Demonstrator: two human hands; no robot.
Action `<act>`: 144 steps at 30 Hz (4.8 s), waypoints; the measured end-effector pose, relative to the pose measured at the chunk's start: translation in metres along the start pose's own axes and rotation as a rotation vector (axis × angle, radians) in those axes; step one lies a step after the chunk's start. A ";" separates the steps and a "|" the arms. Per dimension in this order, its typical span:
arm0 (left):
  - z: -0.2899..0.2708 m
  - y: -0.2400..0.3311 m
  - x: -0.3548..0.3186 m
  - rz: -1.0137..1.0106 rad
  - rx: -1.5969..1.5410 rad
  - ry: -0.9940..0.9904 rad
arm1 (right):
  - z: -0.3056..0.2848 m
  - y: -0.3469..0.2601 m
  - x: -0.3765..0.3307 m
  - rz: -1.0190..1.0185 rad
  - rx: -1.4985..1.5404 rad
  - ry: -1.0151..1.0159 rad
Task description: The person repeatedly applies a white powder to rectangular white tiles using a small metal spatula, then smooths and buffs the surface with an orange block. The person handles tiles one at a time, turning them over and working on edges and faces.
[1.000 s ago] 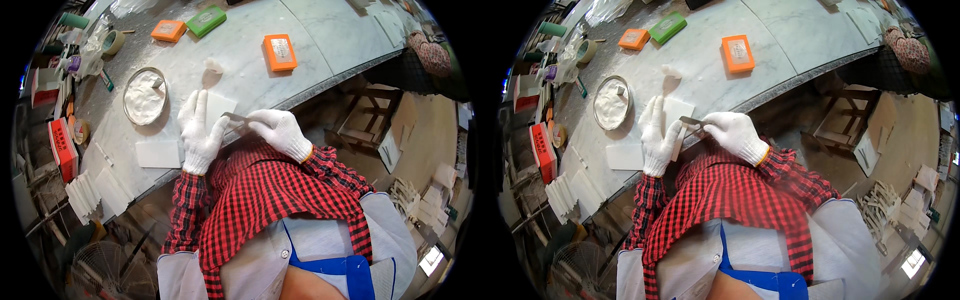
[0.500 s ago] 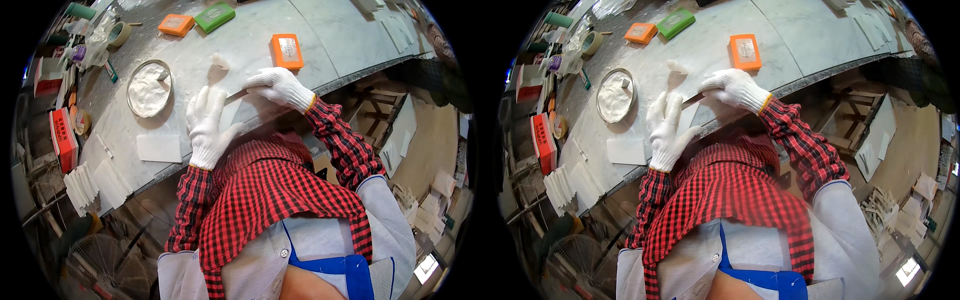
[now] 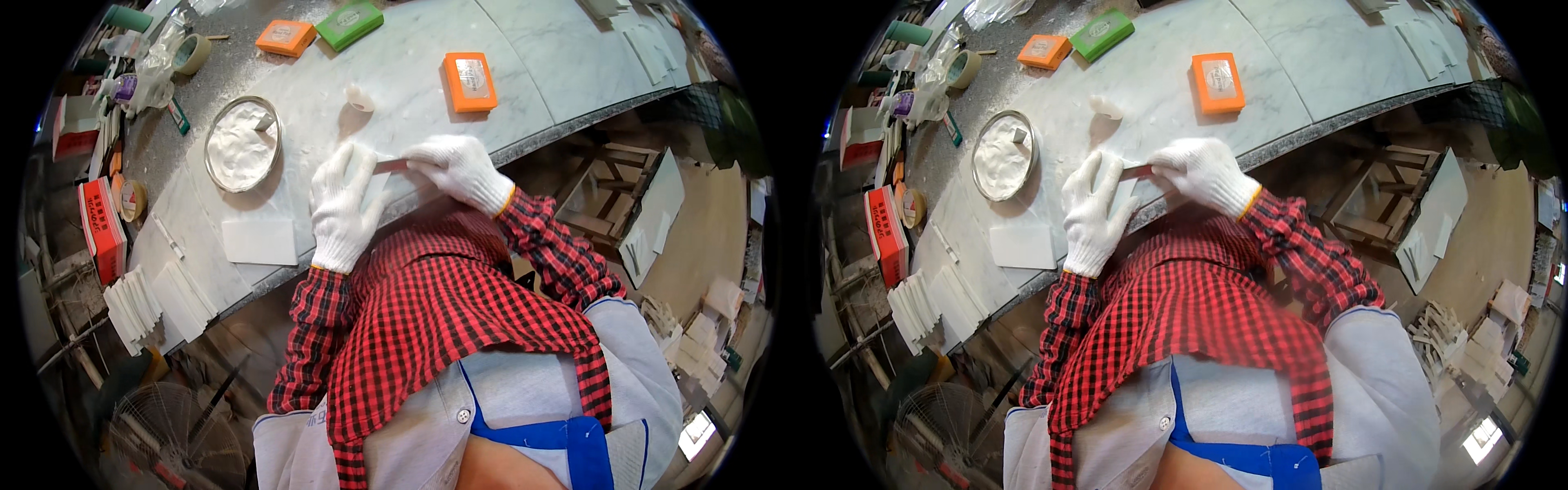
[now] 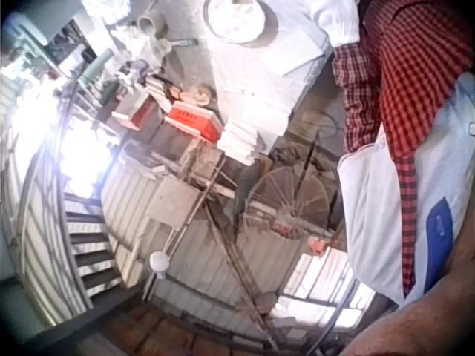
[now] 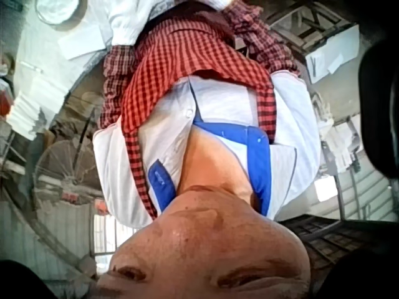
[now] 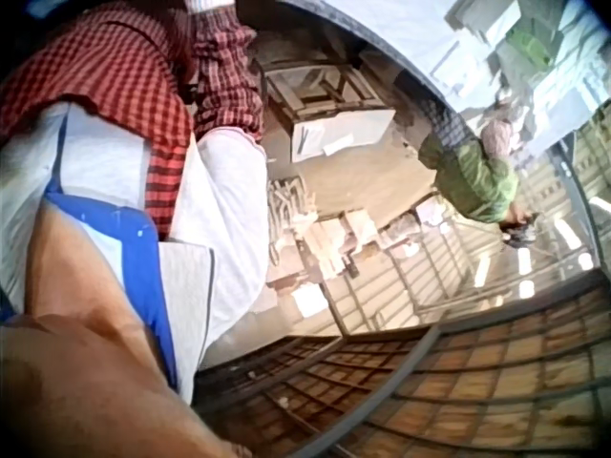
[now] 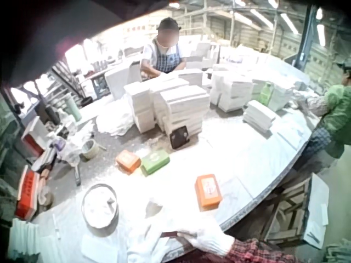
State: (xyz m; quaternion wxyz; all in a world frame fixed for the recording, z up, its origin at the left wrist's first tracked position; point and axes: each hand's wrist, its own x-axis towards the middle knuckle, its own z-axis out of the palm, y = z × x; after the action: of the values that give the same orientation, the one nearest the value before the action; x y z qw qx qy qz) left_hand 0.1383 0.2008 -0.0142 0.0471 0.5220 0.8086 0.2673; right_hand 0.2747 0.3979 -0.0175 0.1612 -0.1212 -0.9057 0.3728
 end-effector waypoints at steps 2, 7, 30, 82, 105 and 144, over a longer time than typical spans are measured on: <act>0.002 -0.001 -0.001 0.005 0.020 0.000 | 0.003 -0.011 -0.014 0.093 0.066 0.030; 0.003 0.012 0.002 -0.046 0.198 -0.022 | -0.025 -0.037 -0.040 0.734 0.509 0.057; 0.010 0.018 -0.009 -0.019 0.047 -0.007 | -0.003 -0.030 -0.033 0.078 -0.395 0.139; -0.128 -0.015 -0.042 -0.672 -1.196 -0.003 | 0.090 -0.114 0.149 0.040 -0.025 -0.150; 0.058 0.068 0.073 0.419 -0.002 -0.180 | -0.025 -0.007 -0.098 0.580 0.884 1.163; 0.060 0.049 0.079 0.663 -0.097 -0.391 | 0.060 -0.050 -0.054 0.999 0.615 1.502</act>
State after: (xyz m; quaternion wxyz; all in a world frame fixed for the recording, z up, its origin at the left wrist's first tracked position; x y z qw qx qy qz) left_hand 0.1639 0.3081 -0.0257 0.1360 0.7933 0.5582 0.2013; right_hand 0.2960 0.3068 -0.0328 0.5478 -0.6543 -0.2714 0.4451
